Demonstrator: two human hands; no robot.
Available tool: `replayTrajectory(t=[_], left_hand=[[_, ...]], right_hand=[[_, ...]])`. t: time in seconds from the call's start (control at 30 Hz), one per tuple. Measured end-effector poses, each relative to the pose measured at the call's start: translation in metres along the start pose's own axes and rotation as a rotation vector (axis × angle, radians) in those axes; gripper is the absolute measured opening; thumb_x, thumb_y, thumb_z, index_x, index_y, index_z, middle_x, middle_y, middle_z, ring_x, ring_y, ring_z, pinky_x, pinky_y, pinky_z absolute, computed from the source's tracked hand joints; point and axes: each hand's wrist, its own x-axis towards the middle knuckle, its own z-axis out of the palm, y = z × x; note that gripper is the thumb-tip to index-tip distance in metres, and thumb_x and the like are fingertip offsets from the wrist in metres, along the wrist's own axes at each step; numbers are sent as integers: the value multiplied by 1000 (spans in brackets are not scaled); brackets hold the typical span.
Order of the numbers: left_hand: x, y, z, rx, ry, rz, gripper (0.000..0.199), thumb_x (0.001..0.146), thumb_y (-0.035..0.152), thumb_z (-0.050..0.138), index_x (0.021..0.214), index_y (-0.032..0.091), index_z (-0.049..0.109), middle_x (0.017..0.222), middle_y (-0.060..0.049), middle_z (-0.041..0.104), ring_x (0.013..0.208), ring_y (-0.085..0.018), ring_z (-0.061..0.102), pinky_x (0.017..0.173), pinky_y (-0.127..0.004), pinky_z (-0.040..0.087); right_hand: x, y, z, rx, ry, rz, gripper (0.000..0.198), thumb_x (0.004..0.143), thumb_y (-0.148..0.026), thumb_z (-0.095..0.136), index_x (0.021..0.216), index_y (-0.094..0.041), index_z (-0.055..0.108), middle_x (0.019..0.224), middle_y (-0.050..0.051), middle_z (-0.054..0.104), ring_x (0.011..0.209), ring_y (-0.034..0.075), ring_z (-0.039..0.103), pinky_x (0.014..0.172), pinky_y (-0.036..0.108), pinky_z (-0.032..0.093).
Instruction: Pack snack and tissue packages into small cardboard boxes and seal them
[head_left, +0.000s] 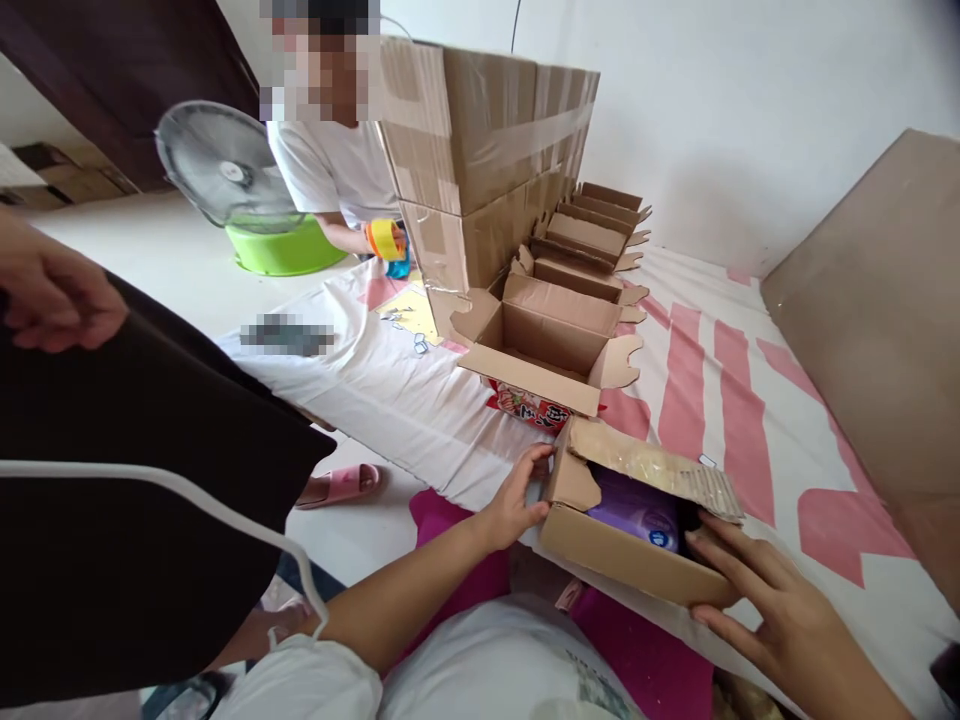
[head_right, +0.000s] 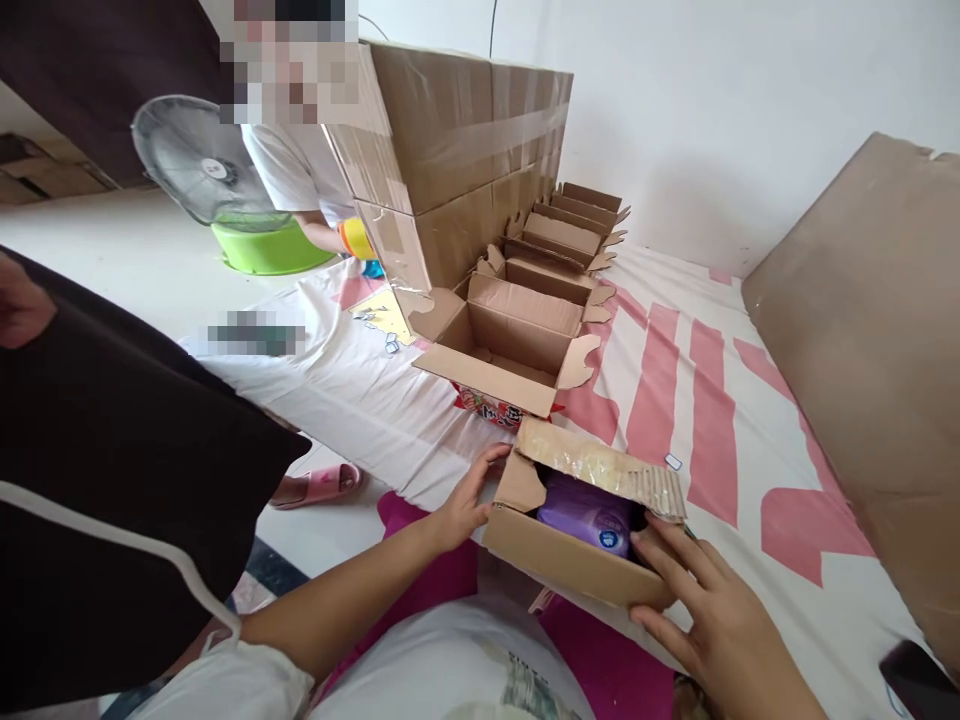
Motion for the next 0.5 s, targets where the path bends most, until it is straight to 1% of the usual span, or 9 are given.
replayTrajectory(t=[0.07,0.13,0.17,0.23,0.3,0.4,0.5], left_hand=[[-2,0,0,64,-5,-6,84,78,62,65,142,18,33,144,-19,37,132,-33,41,108,-47,39],[-4,3,-1,111,-11,-13,82,76,45,73,143,19,33,145,-18,37,135,-32,38,110,-46,38],[-5,4,-2,110,-18,-17,81,76,39,74,143,19,32,145,-18,37,136,-32,37,110,-46,38],[-7,5,-5,45,-37,-23,78,78,33,71,144,20,32,146,-18,39,135,-31,40,109,-46,39],[-7,1,-8,-71,-39,-42,74,80,30,68,144,20,32,145,-17,41,135,-31,41,108,-47,40],[-7,-9,-10,-262,-12,-97,65,80,26,66,139,21,39,143,-16,45,135,-30,43,110,-49,38],[-4,-19,-7,-342,28,-150,56,78,18,63,131,20,48,139,-14,50,131,-27,48,112,-48,38]], right_hand=[[5,3,-6,-27,-80,-3,67,81,-56,64,143,-37,45,141,6,54,105,31,67,75,42,59],[10,4,-10,-31,-135,6,75,78,-58,66,146,-37,41,141,7,54,99,31,69,68,41,60],[12,4,-11,-31,-155,17,77,76,-57,68,146,-37,41,140,7,55,96,31,70,66,41,60],[15,3,-12,-31,-175,41,75,74,-56,70,142,-36,46,139,8,55,94,31,70,64,40,60],[16,1,-10,-33,-163,54,71,74,-56,70,138,-34,51,137,9,54,96,30,69,66,39,60],[14,-3,-4,-56,-94,53,66,78,-57,66,136,-32,51,135,10,53,105,31,65,72,40,60],[8,-7,4,-82,-59,56,65,80,-56,64,138,-31,48,133,11,54,112,31,62,78,40,60]])
